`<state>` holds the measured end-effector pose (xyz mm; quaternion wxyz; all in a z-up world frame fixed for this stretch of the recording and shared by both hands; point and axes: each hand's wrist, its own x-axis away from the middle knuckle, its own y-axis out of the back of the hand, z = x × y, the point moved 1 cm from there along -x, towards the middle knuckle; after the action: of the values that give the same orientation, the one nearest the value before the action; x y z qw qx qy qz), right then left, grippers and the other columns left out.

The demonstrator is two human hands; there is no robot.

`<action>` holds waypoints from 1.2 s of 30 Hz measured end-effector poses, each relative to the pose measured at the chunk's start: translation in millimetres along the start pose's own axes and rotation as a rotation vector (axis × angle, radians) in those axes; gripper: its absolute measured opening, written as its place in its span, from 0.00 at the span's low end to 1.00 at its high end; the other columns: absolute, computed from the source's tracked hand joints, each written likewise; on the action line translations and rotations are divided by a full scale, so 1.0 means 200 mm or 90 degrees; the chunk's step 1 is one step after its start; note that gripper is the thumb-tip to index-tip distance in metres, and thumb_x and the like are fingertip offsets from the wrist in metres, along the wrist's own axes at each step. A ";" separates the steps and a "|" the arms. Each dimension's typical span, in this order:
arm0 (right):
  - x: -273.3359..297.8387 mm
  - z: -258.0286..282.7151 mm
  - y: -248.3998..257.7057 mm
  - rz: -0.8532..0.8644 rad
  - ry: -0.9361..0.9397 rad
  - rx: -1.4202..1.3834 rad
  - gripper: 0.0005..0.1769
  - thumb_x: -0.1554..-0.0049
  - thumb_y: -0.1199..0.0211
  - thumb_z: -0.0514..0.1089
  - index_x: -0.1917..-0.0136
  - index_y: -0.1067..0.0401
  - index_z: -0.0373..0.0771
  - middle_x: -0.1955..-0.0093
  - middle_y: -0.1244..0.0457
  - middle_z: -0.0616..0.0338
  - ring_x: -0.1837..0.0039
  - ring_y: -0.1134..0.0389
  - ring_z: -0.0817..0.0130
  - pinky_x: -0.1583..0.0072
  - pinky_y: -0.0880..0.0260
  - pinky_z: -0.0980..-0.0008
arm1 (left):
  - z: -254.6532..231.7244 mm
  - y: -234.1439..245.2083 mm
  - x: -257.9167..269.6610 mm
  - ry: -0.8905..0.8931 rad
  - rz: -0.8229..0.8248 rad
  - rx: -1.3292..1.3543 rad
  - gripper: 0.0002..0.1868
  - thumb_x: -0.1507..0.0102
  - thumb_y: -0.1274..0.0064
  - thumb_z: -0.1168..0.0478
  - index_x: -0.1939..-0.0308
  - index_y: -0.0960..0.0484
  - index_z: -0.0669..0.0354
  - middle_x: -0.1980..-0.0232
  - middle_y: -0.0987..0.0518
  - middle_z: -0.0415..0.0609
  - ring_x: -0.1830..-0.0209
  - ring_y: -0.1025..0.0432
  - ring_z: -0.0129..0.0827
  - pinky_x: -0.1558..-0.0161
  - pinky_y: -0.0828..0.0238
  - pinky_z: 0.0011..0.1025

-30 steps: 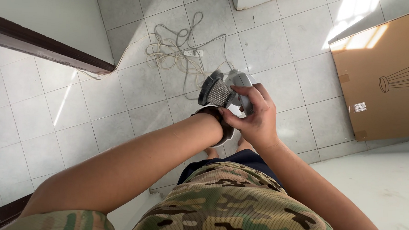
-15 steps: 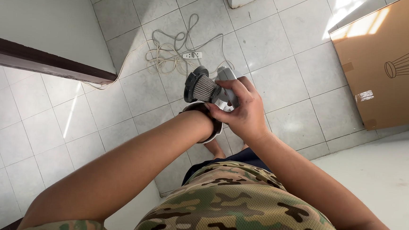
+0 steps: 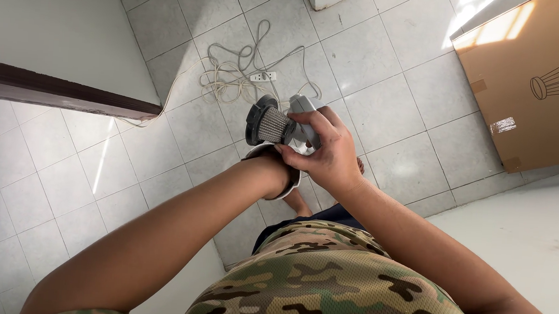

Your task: The recorder is assembling and inspecting the components of a handheld vacuum cleaner, including the filter and dustbin.

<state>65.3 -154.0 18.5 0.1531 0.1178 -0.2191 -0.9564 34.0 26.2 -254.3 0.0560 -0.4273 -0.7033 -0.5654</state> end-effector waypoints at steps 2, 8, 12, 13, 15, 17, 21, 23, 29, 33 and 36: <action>0.00 -0.01 0.01 -0.004 0.003 0.013 0.29 0.57 0.20 0.47 0.43 0.24 0.41 0.52 0.36 0.58 0.53 0.32 0.64 0.53 0.30 0.66 | 0.00 -0.02 0.00 0.001 0.007 -0.001 0.15 0.41 0.45 0.62 0.51 0.15 0.60 0.51 0.16 0.51 0.50 0.22 0.42 0.50 0.24 0.38; -0.03 -0.01 0.02 0.001 -0.001 0.006 0.28 0.56 0.20 0.47 0.44 0.24 0.41 0.51 0.35 0.58 0.52 0.30 0.65 0.53 0.29 0.66 | 0.01 0.00 0.01 0.010 0.021 -0.001 0.15 0.40 0.45 0.62 0.51 0.15 0.60 0.51 0.16 0.51 0.50 0.22 0.42 0.50 0.24 0.38; -0.04 -0.01 0.02 0.001 0.017 0.005 0.28 0.56 0.20 0.47 0.43 0.24 0.41 0.51 0.36 0.58 0.52 0.31 0.65 0.52 0.28 0.66 | 0.02 0.04 0.02 0.015 0.029 -0.001 0.14 0.40 0.45 0.63 0.51 0.15 0.61 0.51 0.16 0.52 0.51 0.22 0.42 0.51 0.24 0.38; -0.04 -0.01 0.02 0.003 0.019 0.002 0.28 0.56 0.20 0.47 0.43 0.24 0.41 0.51 0.36 0.58 0.52 0.30 0.65 0.52 0.28 0.66 | 0.02 0.03 0.01 0.016 0.030 -0.001 0.14 0.40 0.46 0.63 0.51 0.15 0.61 0.51 0.16 0.52 0.51 0.22 0.42 0.51 0.24 0.38; -0.04 -0.01 0.01 0.005 0.022 0.000 0.29 0.56 0.20 0.47 0.43 0.25 0.41 0.51 0.36 0.58 0.52 0.30 0.65 0.52 0.28 0.66 | 0.02 0.04 0.00 0.018 0.032 0.000 0.14 0.40 0.46 0.63 0.51 0.15 0.61 0.51 0.16 0.52 0.51 0.22 0.42 0.51 0.24 0.38; -0.04 -0.01 0.01 0.013 0.018 0.008 0.29 0.57 0.20 0.47 0.43 0.24 0.41 0.51 0.36 0.58 0.51 0.31 0.64 0.52 0.29 0.66 | 0.02 0.08 0.01 0.021 0.034 0.000 0.14 0.40 0.46 0.63 0.51 0.15 0.61 0.51 0.16 0.52 0.51 0.22 0.42 0.51 0.24 0.38; -0.04 -0.01 0.00 0.014 0.035 -0.004 0.29 0.56 0.21 0.46 0.43 0.25 0.40 0.50 0.35 0.58 0.50 0.30 0.65 0.51 0.28 0.65 | 0.03 0.05 -0.01 0.030 0.038 0.003 0.14 0.39 0.46 0.63 0.51 0.14 0.61 0.51 0.16 0.53 0.51 0.22 0.42 0.51 0.24 0.38; -0.04 0.00 -0.01 0.010 0.033 -0.001 0.29 0.57 0.20 0.47 0.43 0.25 0.40 0.50 0.35 0.57 0.51 0.30 0.65 0.52 0.28 0.66 | 0.04 0.08 0.01 0.036 0.041 0.004 0.14 0.39 0.46 0.63 0.51 0.14 0.61 0.51 0.16 0.53 0.51 0.22 0.42 0.51 0.24 0.38; -0.04 -0.01 0.00 0.024 -0.025 -0.012 0.29 0.57 0.21 0.46 0.43 0.24 0.39 0.52 0.35 0.59 0.56 0.32 0.67 0.55 0.30 0.69 | 0.03 0.13 -0.04 0.054 0.048 0.007 0.14 0.39 0.47 0.64 0.51 0.14 0.61 0.51 0.16 0.53 0.51 0.22 0.43 0.51 0.24 0.38; -0.04 -0.02 0.00 0.015 0.021 -0.007 0.29 0.56 0.21 0.46 0.42 0.24 0.38 0.52 0.35 0.58 0.54 0.32 0.68 0.53 0.30 0.69 | 0.05 0.12 -0.01 0.064 0.053 0.009 0.13 0.39 0.47 0.64 0.51 0.14 0.62 0.51 0.16 0.54 0.51 0.22 0.43 0.51 0.24 0.38; -0.04 -0.01 -0.01 0.002 0.037 -0.015 0.29 0.56 0.21 0.46 0.42 0.25 0.38 0.51 0.35 0.57 0.54 0.32 0.67 0.52 0.30 0.68 | 0.06 0.14 0.03 0.075 0.055 0.010 0.13 0.38 0.47 0.64 0.51 0.14 0.62 0.51 0.15 0.54 0.51 0.21 0.43 0.51 0.24 0.38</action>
<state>73.5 -150.0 16.9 0.1622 0.1434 -0.2032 -0.9549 54.7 40.0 -234.3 0.1250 -0.4224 -0.6840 -0.5814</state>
